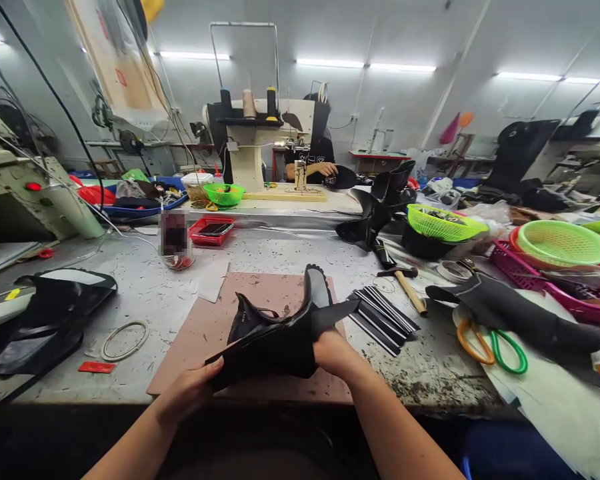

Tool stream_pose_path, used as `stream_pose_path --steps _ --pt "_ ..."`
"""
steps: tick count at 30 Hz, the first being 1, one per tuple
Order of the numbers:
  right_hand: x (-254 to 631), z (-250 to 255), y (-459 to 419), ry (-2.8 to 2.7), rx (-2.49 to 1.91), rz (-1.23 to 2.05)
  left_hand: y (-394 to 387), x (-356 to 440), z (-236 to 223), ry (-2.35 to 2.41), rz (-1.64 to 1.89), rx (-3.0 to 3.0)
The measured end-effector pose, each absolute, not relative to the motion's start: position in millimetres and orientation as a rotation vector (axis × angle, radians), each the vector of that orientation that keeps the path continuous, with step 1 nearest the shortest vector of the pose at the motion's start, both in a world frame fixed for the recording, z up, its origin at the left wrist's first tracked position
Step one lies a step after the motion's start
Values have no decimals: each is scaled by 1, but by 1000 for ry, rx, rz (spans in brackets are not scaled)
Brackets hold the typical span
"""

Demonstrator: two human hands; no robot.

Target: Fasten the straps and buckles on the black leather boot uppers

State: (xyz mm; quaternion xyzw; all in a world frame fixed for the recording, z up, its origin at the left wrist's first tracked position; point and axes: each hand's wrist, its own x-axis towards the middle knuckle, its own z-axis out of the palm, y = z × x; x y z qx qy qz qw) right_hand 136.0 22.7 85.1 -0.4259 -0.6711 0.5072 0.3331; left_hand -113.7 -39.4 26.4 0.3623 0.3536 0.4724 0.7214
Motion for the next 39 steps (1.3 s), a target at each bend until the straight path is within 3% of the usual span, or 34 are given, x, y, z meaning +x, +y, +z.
stream_pose_path --steps 5,18,24,29,32,36,39 --pt "127 86 31 -1563 -1119 1543 -41 -110 26 712 1105 719" --pt "121 83 47 -1281 -1114 1736 -42 -106 32 603 1105 647" --pt "122 64 53 -1412 -1123 1643 -43 -114 29 530 1130 493" --pt "126 66 56 -1020 -1337 1542 -44 -111 34 595 1160 476" --pt "126 73 46 -875 -1184 1613 -44 -108 34 596 1170 496" --pt "127 77 33 -1179 -969 1741 -44 -109 30 578 1155 522" --pt "132 79 35 -1550 -1024 1657 -45 -109 31 579 1152 520"
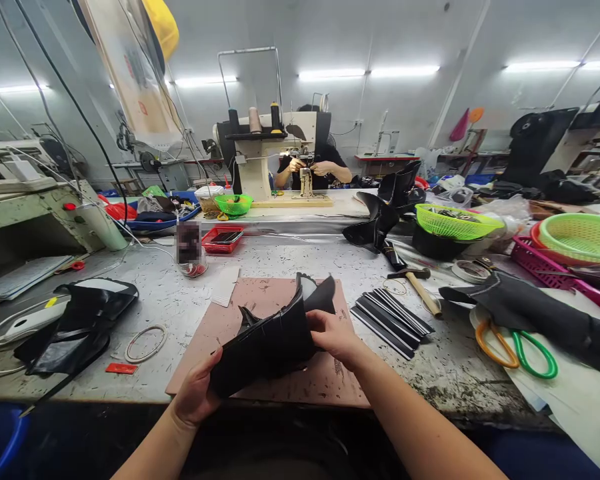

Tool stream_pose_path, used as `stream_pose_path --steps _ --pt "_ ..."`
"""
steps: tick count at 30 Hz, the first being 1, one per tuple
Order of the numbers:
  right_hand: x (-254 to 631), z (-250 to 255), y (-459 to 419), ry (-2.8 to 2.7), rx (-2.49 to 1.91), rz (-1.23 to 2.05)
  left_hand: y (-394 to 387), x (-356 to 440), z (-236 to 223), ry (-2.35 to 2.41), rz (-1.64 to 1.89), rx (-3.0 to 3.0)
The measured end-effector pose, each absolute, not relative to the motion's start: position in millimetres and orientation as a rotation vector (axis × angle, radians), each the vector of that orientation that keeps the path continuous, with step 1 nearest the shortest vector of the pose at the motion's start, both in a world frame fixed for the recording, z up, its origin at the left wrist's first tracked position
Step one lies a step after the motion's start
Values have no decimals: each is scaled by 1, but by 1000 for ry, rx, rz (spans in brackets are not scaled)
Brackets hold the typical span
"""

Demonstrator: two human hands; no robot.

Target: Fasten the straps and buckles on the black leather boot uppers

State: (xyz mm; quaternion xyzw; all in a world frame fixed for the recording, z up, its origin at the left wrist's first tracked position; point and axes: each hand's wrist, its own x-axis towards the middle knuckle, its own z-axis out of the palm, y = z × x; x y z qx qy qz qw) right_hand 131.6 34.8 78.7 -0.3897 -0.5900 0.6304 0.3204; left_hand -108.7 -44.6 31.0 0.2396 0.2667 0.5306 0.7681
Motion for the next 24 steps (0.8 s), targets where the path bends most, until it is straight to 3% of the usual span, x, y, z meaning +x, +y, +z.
stream_pose_path --steps 7,18,24 --pt "135 96 42 -2018 -995 1477 -47 -106 36 593 1131 552" --pt "120 91 39 -1469 -1038 1802 -50 -104 40 599 1141 556" --pt "117 77 41 -1365 -946 1699 -44 -115 28 455 1131 501"
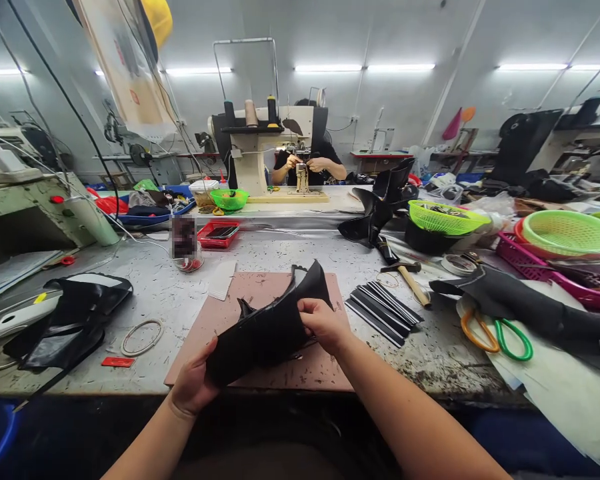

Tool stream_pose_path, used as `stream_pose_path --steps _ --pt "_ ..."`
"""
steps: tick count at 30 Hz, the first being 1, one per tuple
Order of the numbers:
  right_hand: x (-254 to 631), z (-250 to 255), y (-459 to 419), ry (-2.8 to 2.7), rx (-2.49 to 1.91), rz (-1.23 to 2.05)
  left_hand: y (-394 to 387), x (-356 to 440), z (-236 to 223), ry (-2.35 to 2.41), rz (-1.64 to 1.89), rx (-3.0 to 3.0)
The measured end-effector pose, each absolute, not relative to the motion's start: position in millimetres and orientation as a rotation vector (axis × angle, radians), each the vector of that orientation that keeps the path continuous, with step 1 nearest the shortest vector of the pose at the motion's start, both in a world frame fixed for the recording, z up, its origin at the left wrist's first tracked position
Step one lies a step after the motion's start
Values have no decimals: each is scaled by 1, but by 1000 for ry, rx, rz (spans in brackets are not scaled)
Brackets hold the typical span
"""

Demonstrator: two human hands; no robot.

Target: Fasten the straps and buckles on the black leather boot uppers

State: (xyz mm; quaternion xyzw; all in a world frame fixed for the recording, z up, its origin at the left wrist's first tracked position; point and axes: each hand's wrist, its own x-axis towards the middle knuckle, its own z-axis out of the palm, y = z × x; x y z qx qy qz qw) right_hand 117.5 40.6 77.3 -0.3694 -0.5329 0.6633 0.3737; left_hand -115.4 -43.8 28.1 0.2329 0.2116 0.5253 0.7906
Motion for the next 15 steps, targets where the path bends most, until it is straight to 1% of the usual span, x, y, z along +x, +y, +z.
stream_pose_path --steps 6,8,12,15 --pt "127 85 42 -1725 -902 1737 -40 -122 27 315 1077 518" --pt "130 90 43 -1877 -908 1657 -40 -121 29 302 1056 525" --pt "137 95 49 -2181 -995 1387 -37 -121 28 200 1030 581" --pt "142 96 52 -2147 -942 1419 -35 -123 25 118 1019 625"
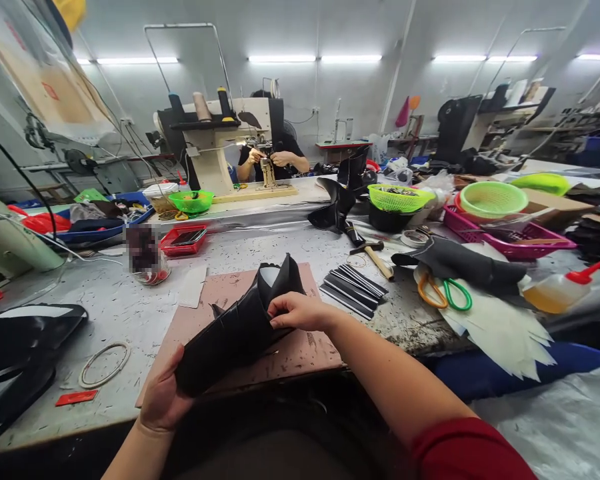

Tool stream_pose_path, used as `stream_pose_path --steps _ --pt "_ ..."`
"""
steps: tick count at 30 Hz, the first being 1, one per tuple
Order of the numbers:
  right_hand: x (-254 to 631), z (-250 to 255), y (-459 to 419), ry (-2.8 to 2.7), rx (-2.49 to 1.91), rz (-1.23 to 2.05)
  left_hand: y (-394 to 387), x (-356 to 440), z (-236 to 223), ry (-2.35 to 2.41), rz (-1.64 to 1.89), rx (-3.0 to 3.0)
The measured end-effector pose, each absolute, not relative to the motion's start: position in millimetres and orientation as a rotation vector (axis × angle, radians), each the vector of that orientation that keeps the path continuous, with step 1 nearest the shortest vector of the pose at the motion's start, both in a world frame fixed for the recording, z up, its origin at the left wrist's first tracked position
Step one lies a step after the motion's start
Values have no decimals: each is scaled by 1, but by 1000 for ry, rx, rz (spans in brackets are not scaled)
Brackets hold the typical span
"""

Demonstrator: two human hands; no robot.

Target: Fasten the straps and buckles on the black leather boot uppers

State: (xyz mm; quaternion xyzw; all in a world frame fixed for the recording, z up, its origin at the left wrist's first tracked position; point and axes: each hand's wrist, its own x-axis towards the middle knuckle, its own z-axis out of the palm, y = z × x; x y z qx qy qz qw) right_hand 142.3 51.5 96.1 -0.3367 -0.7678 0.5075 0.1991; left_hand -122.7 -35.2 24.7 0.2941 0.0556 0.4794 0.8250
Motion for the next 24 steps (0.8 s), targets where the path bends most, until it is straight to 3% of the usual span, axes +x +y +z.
stream_pose_path --steps 19,24 --pt "144 105 35 -2094 -832 1550 -30 -118 30 -142 951 668" --pt "142 97 33 -2138 -880 1401 -29 -117 28 -146 947 699"
